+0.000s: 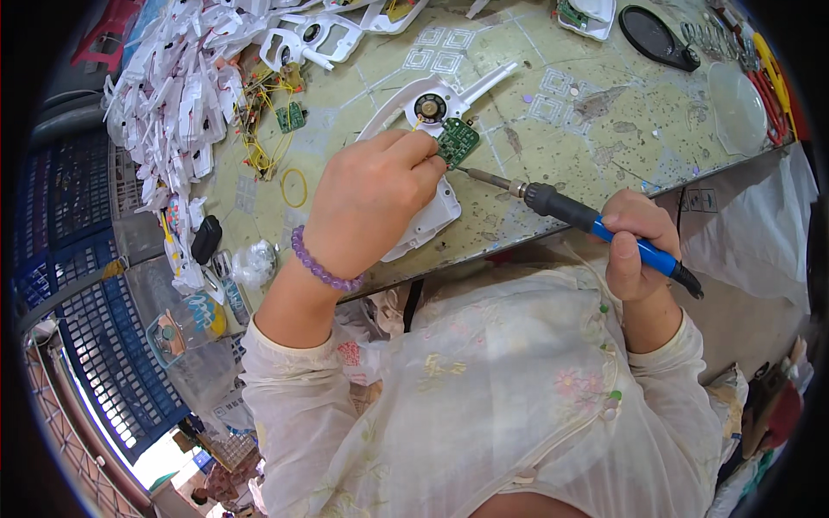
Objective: Soldering wires onto a circuit board and assembling the board into a plastic toy housing.
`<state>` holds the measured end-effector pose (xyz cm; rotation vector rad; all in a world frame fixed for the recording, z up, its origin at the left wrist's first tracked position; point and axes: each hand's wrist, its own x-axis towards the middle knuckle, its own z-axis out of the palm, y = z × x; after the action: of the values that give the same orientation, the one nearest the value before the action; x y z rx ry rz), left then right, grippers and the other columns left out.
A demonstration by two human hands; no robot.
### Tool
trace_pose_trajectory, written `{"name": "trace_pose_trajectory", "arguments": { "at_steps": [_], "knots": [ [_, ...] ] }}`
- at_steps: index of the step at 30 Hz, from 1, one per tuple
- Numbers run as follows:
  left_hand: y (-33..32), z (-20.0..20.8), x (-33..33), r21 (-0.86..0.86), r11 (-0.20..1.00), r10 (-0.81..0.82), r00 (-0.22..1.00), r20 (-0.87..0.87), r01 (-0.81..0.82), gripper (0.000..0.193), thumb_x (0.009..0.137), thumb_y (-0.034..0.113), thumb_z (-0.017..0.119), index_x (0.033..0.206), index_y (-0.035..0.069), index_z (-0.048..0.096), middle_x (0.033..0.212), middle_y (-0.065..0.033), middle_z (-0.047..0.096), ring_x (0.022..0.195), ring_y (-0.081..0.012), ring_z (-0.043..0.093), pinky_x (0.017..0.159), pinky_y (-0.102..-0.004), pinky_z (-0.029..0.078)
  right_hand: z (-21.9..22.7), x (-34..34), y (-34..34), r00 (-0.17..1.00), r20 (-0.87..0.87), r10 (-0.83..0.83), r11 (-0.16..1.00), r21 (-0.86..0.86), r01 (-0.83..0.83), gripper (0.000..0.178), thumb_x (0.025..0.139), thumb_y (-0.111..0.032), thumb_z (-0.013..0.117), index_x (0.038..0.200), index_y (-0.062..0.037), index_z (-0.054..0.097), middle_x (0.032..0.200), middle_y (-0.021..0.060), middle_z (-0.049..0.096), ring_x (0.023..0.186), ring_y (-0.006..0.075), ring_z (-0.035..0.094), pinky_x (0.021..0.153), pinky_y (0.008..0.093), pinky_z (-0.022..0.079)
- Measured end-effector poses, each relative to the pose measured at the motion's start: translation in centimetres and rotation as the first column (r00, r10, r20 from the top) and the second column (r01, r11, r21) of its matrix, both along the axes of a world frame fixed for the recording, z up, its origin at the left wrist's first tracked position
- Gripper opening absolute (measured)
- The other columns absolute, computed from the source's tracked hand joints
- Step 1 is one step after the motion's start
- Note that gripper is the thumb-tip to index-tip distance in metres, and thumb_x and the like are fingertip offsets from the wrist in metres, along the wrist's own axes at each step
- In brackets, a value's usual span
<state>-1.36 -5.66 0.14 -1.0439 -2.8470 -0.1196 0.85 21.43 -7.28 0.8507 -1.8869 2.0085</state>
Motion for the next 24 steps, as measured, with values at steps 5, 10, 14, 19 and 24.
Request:
{"name": "trace_pose_trajectory", "arguments": {
  "at_steps": [5, 10, 14, 19, 24],
  "knots": [
    [0.14, 0.30, -0.09, -0.065, 0.998, 0.015, 1.000, 0.021, -0.014, 0.007, 0.069, 0.006, 0.065, 0.076, 0.007, 0.063, 0.083, -0.0017, 0.058, 0.076, -0.0189, 0.061, 0.060, -0.0316, 0.051, -0.23, -0.19, -0.45, 0.998, -0.056, 0.006, 1.000, 0.020, -0.005, 0.009, 0.083, -0.006, 0.060, 0.089, 0.0013, 0.059, 0.063, 0.0085, 0.055, 0.050, 0.0199, 0.051, 0.047, 0.0305, 0.039],
    [0.14, 0.38, -0.03, -0.088, 0.996, 0.032, 0.999, 0.030, -0.029, 0.012, 0.068, 0.006, 0.069, 0.079, 0.009, 0.064, 0.087, 0.0003, 0.062, 0.078, -0.0186, 0.062, 0.061, -0.0314, 0.051, -0.43, -0.22, -0.46, 0.999, -0.051, -0.004, 1.000, 0.011, 0.005, 0.010, 0.083, -0.006, 0.060, 0.089, 0.0012, 0.059, 0.063, 0.0087, 0.056, 0.050, 0.0201, 0.051, 0.047, 0.0305, 0.039],
    [0.16, 0.22, 0.00, -0.098, 0.994, 0.042, 0.999, 0.024, -0.040, 0.012, 0.068, 0.006, 0.068, 0.079, 0.009, 0.064, 0.087, 0.0005, 0.061, 0.078, -0.0182, 0.062, 0.061, -0.0310, 0.051, -0.41, -0.33, -0.50, 0.997, -0.072, 0.007, 1.000, 0.020, -0.005, 0.010, 0.083, -0.006, 0.061, 0.090, 0.0014, 0.059, 0.064, 0.0088, 0.057, 0.050, 0.0201, 0.051, 0.047, 0.0304, 0.039],
    [0.23, 0.21, -0.06, -0.095, 0.995, 0.038, 0.999, 0.019, -0.036, 0.012, 0.068, 0.006, 0.068, 0.079, 0.009, 0.063, 0.086, 0.0006, 0.061, 0.077, -0.0182, 0.061, 0.061, -0.0307, 0.051, -0.39, -0.38, -0.51, 0.997, -0.077, 0.005, 1.000, 0.021, -0.003, 0.010, 0.083, -0.006, 0.061, 0.089, 0.0014, 0.059, 0.064, 0.0089, 0.057, 0.050, 0.0201, 0.052, 0.048, 0.0304, 0.040],
    [0.34, 0.21, -0.13, -0.098, 0.994, 0.048, 0.999, 0.025, -0.045, 0.012, 0.068, 0.005, 0.068, 0.078, 0.008, 0.063, 0.085, 0.0002, 0.060, 0.077, -0.0184, 0.061, 0.060, -0.0309, 0.051, -0.53, -0.46, -0.40, 0.996, -0.085, 0.015, 0.999, 0.035, -0.012, 0.009, 0.080, -0.003, 0.061, 0.087, 0.0017, 0.059, 0.065, 0.0092, 0.058, 0.050, 0.0201, 0.052, 0.047, 0.0306, 0.040]
  ]
}}
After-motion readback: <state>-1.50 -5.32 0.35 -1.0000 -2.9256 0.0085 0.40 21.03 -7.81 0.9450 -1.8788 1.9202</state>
